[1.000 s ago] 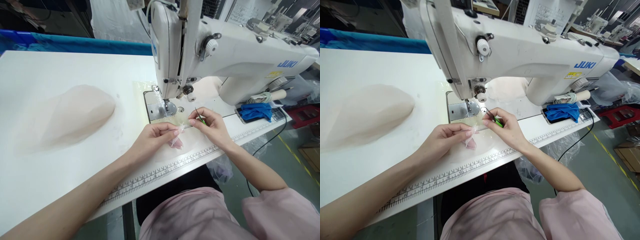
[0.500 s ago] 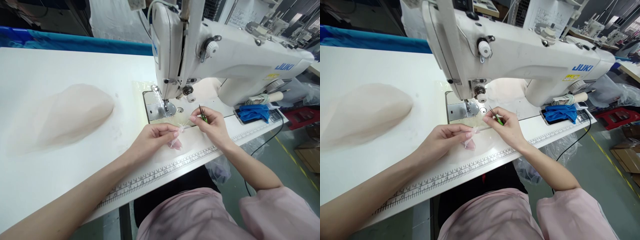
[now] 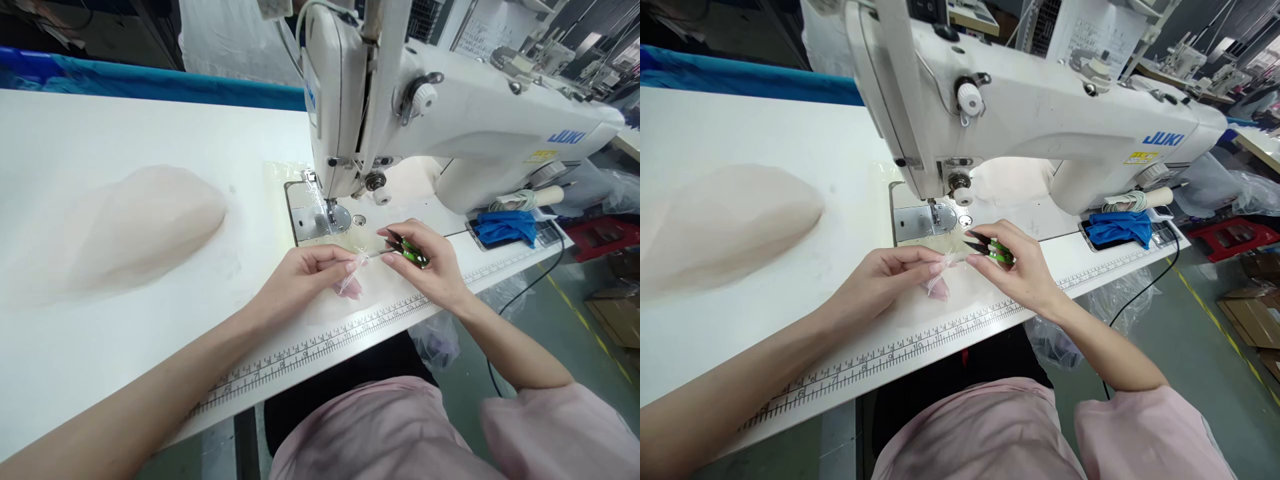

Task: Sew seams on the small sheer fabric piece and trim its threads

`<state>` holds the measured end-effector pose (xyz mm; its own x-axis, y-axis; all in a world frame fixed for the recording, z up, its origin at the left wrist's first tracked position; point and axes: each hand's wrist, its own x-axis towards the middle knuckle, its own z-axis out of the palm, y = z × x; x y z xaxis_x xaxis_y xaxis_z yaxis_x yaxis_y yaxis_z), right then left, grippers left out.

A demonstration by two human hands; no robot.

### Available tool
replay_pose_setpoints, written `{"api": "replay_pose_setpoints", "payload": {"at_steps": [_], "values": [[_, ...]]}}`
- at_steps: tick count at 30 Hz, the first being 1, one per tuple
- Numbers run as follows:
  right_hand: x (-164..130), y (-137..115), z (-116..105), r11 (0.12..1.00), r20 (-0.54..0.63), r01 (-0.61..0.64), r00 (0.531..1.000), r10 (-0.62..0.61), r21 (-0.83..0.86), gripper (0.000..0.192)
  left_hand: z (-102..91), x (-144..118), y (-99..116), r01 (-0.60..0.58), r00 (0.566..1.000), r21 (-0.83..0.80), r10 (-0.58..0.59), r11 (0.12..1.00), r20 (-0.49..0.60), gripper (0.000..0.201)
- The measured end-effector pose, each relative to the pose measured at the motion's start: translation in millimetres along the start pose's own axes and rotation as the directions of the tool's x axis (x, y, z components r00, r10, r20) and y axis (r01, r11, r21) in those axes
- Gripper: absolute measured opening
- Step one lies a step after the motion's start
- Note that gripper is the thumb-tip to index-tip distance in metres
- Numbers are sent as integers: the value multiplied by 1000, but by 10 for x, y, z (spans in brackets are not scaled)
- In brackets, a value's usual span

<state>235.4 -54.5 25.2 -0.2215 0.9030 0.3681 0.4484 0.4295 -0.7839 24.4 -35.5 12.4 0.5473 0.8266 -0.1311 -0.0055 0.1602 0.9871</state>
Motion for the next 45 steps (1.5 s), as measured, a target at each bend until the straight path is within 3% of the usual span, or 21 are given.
{"api": "replay_pose_setpoints", "payload": {"at_steps": [5, 8, 13, 23, 34, 45], "values": [[11, -21, 88, 970, 104, -172, 982, 156, 169, 22, -13, 5, -11, -18, 1000, 12, 18, 1000, 22, 18], [42, -2, 107, 964, 44, -182, 983, 176, 193, 12, -32, 11, -25, -9, 998, -12, 10, 1000, 56, 20], [83, 51, 34, 964, -67, -190, 976, 205, 186, 16, -53, 22, -45, 24, 993, -76, -15, 997, 114, 21], [61, 51, 7, 982, -156, -139, 975, 159, 127, 17, -73, 75, -92, 9, 991, -96, 4, 995, 136, 25], [1, -57, -54, 990, -146, -85, 984, 101, 109, 14, -63, 42, -78, 41, 999, -4, -41, 999, 29, 14], [57, -33, -56, 992, -213, -113, 969, 123, 61, 12, -71, 45, -14, 47, 993, 42, -51, 998, 111, 12]]}}
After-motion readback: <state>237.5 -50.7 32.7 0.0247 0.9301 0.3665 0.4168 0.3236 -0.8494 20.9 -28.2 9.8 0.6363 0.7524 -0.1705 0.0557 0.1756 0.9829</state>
